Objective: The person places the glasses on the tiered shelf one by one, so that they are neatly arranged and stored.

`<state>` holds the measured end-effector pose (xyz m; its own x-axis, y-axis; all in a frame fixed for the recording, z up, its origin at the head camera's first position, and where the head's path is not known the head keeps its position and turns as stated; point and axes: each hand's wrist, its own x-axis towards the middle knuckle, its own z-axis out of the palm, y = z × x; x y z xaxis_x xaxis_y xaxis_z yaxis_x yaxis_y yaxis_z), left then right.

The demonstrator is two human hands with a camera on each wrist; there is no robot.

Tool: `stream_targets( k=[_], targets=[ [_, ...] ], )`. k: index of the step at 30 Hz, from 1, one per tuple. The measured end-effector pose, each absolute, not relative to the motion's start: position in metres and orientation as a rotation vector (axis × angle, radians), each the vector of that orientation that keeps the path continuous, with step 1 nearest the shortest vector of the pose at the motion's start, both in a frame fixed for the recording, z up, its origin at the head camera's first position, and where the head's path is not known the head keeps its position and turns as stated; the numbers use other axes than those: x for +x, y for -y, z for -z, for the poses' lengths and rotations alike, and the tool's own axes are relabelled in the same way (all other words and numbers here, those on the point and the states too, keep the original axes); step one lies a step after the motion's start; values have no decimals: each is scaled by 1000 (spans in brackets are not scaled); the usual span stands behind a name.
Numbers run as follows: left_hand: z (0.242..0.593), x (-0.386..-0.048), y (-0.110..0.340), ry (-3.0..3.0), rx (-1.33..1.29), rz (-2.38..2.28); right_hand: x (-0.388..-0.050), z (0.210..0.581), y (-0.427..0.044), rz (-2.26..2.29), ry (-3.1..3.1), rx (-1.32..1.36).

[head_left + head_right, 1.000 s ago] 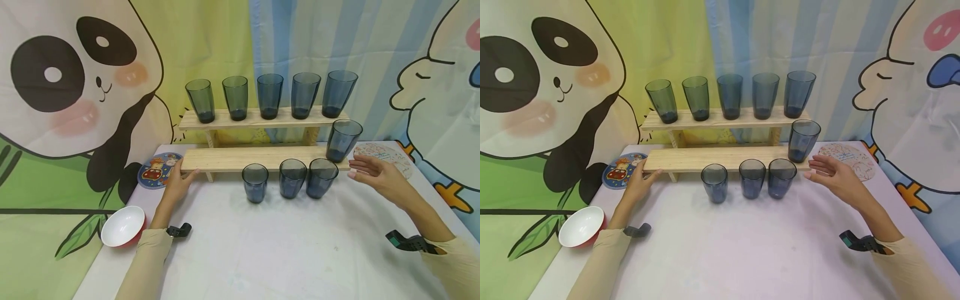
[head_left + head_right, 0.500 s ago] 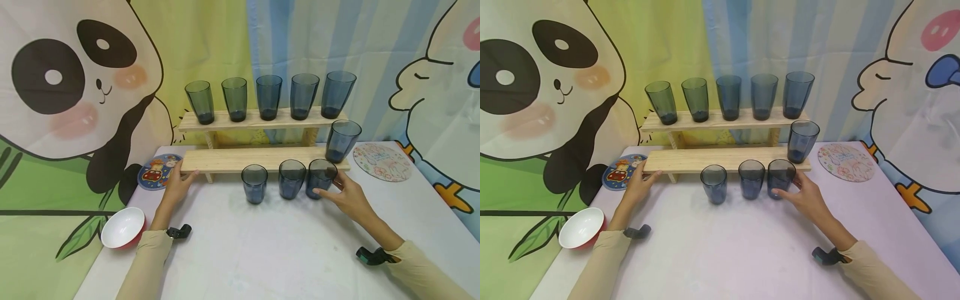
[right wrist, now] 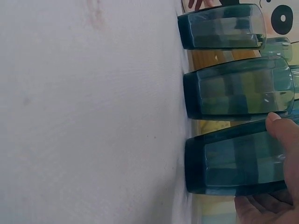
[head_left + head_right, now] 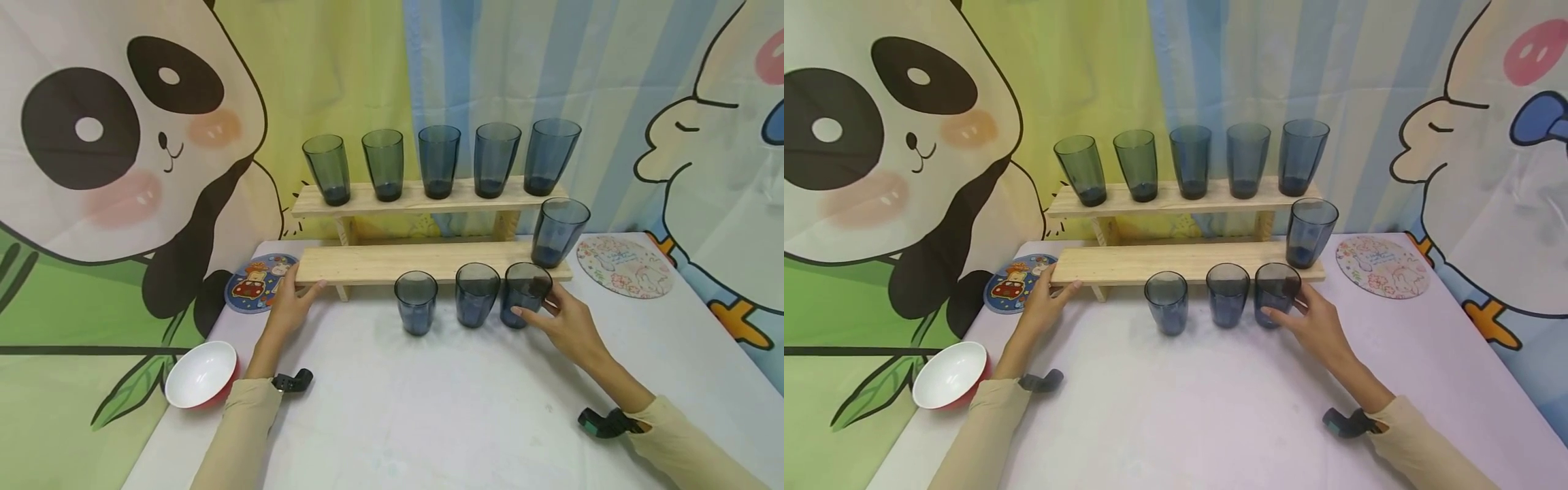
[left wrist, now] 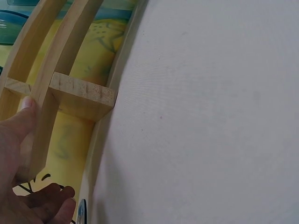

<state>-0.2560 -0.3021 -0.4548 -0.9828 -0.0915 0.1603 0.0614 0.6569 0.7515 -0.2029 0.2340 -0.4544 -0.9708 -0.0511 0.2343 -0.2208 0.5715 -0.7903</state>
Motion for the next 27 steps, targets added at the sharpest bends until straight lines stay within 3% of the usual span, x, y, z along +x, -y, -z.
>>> stream_targets(
  k=[13,20,27],
  targets=[
    [455,-254,301,2665,12,1264,-190,400,-237,-1305,2636,186],
    [455,-255,301,2658,8,1285,-208,369,-225,-1310,2584,214],
    [456,-253,300,2664,27,1297,-235,366,-214,-1359,2548,205]
  ],
)
